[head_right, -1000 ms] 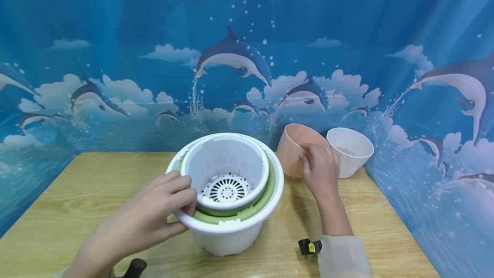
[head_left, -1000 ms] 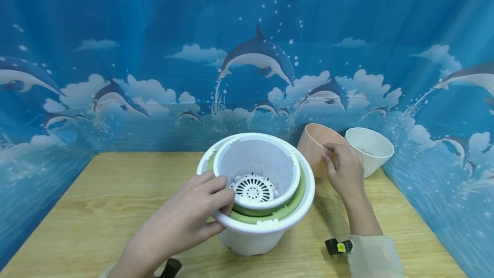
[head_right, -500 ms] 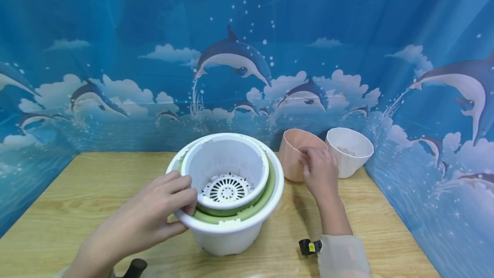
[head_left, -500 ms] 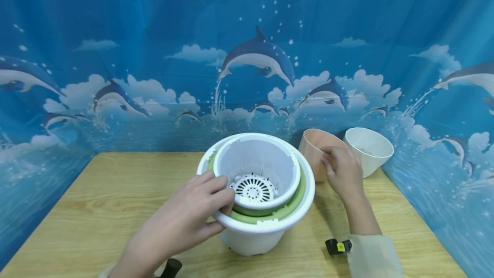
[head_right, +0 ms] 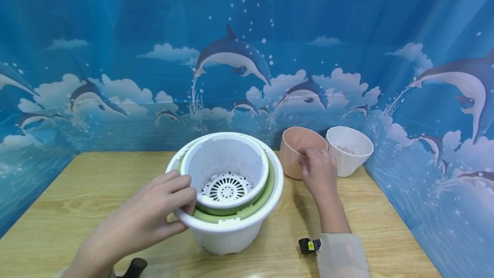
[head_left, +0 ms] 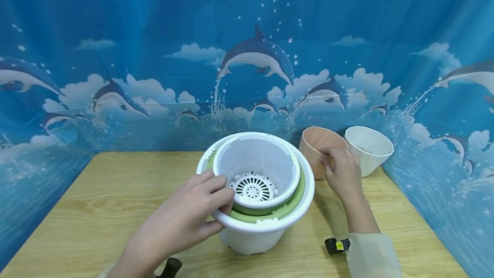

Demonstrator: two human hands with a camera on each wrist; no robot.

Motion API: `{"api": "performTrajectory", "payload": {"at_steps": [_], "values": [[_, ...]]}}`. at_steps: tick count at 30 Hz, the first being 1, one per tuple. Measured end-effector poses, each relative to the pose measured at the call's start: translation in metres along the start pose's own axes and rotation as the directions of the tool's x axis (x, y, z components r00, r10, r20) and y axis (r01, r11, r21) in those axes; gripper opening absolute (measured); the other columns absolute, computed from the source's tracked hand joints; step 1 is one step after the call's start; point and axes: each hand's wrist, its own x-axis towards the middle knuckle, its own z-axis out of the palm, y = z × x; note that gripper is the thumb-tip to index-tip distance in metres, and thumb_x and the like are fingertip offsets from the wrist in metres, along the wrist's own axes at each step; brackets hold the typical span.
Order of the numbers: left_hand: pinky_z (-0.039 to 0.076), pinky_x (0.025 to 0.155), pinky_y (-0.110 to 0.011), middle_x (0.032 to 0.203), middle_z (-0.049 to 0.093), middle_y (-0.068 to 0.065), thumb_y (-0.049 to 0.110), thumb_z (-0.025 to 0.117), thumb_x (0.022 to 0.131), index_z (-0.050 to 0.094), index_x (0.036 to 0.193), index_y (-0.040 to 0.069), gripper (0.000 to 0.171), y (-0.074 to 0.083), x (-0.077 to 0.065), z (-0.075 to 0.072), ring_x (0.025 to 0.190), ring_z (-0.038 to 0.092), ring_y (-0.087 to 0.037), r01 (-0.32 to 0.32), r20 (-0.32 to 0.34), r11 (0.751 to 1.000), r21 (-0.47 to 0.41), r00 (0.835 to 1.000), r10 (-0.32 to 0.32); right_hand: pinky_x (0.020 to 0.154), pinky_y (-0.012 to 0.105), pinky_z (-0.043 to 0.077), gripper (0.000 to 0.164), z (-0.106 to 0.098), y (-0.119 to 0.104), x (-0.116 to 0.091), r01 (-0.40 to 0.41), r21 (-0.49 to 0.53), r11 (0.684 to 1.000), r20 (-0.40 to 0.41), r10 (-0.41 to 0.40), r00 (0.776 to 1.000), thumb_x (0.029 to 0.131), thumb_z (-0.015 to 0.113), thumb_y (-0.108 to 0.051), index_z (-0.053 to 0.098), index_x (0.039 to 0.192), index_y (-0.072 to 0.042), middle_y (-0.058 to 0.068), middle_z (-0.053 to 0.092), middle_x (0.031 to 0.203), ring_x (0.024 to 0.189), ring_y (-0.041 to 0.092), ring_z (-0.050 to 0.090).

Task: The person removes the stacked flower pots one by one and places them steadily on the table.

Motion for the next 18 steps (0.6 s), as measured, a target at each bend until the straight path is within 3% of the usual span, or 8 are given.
{"api": "performTrajectory", "payload": {"at_steps": [18], "values": [[0.038,0.071,-0.025,0.086,0.042,0.018,0.023,0.084,0.075,0.047,0.082,0.030,0.039,-0.0002,-0.0014,0.0000,0.082,0.038,-0.005,0.004,0.006,1.000,-0.004,1.000,-0.004,0.085,0.054,0.043,0.017,0.0066,0.0009,-0.0025,-0.024,-0.032,0.999,0.068,0.026,0.997,0.088,0.071,-0.002,0.070,0.105,-0.005,0.014,0.073,0.095,0.091,0.034,0.059]]}}
